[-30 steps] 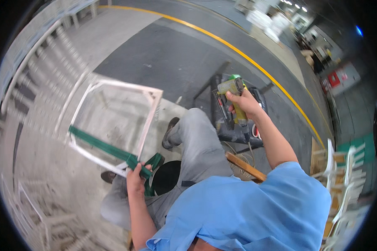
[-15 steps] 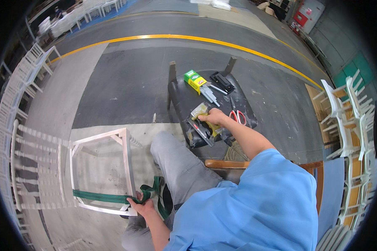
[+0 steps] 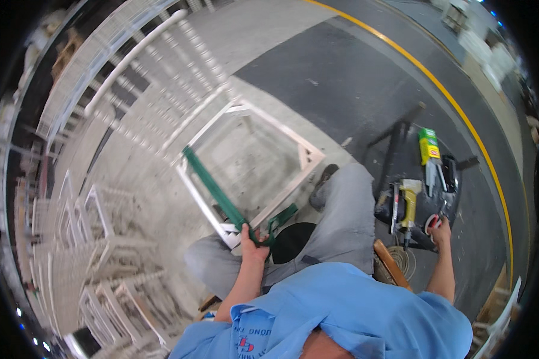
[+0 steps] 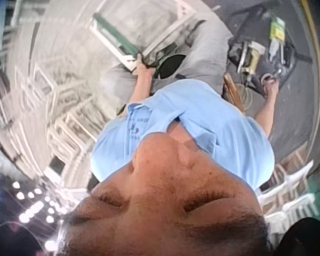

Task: The person sits on the floor and attaches green straps to the seat frame of a white wooden chair. They use a staple gun to secure each strap in place, then cut the excess strap with scissors. The person repeats this process for multiple straps across the chair seat.

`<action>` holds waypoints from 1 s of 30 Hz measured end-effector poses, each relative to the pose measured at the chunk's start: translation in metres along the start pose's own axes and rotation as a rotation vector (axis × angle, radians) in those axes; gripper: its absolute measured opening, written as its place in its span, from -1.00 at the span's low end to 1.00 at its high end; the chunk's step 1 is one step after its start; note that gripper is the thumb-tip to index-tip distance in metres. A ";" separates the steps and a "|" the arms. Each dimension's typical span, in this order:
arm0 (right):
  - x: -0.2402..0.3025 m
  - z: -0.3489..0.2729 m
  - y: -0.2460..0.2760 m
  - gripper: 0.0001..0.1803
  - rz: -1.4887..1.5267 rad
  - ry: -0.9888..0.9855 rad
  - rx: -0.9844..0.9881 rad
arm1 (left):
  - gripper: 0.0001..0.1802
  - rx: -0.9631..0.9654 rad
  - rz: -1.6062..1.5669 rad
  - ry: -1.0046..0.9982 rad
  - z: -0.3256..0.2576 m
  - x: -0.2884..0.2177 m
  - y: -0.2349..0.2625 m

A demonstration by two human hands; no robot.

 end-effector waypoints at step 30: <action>0.445 -0.312 -0.184 -0.49 -0.342 2.198 0.649 | -0.72 0.575 0.369 -0.200 -0.070 -0.109 0.046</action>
Point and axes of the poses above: each hand's wrist, its own z-axis towards the middle knuckle, its own y-axis out of the back of the hand, x = y × z, the point moved 2 cm from there along z, towards the middle knuckle
